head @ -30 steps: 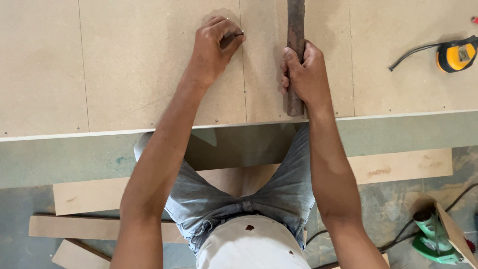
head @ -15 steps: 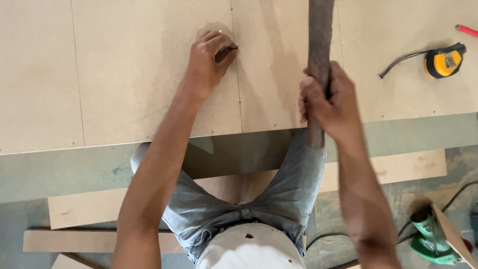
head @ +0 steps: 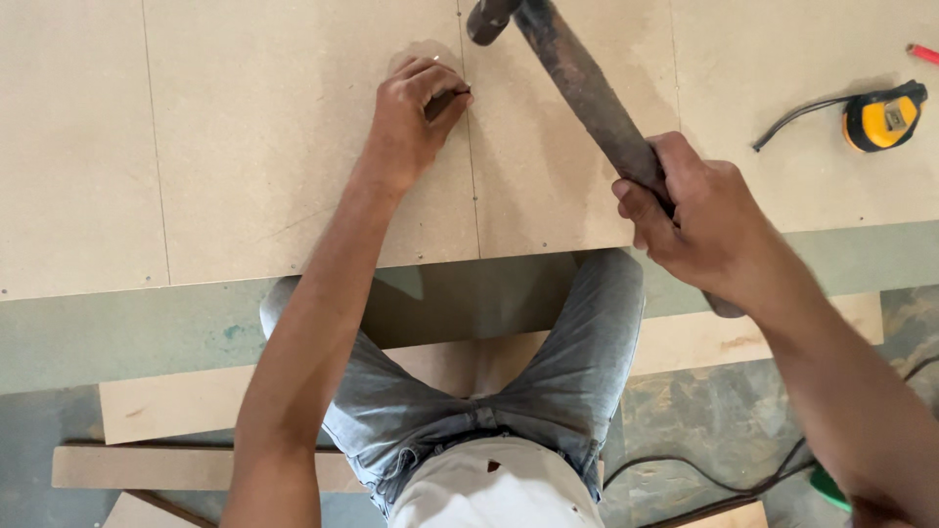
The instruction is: The person hammers nails into a wooden board while sitting on the floor, using a hammer and a tape measure.
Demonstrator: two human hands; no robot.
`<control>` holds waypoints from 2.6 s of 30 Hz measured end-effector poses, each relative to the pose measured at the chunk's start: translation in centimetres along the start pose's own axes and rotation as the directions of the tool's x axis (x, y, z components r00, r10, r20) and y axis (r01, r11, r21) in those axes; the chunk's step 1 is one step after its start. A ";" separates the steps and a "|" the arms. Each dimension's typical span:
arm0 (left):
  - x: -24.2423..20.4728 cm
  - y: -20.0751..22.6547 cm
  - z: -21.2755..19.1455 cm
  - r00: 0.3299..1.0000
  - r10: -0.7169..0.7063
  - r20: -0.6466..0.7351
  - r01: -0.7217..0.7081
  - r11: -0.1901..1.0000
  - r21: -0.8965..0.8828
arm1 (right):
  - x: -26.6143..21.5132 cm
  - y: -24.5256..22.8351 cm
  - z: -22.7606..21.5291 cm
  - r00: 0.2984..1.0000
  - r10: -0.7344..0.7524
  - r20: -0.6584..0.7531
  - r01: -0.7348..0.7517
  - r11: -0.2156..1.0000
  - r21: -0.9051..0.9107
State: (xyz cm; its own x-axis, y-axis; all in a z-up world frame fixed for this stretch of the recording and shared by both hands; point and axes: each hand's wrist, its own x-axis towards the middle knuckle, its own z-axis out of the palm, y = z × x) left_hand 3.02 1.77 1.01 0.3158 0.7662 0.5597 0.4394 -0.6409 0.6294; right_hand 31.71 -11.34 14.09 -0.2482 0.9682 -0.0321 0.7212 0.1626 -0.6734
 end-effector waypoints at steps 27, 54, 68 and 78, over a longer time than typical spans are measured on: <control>0.0 -0.3 0.2 1.000 -0.003 0.014 0.003 1.000 0.016 | 0.4 1.0 -0.1 0.983 -0.152 -0.104 0.135 0.979 -0.155; -0.2 -0.5 0.1 1.000 -0.001 0.011 0.001 1.000 0.014 | 0.5 1.5 2.7 0.994 -0.098 -0.040 0.085 0.965 -0.248; -0.3 -1.0 0.6 1.000 0.017 -0.010 -0.016 0.999 0.048 | 0.9 2.3 3.8 0.998 -0.049 0.039 0.059 0.951 -0.304; -3.8 2.1 -0.6 0.998 0.030 0.060 -0.047 0.954 0.295 | -0.7 1.1 1.9 0.956 -0.167 -0.242 0.173 0.985 0.002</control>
State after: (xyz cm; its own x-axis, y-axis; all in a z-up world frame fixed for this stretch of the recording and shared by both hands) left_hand 2.23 -2.45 0.53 0.3789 0.7479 0.5450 0.6530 -0.6334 0.4152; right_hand 31.46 -12.18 11.96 -0.2011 0.9442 0.2607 0.6658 0.3270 -0.6707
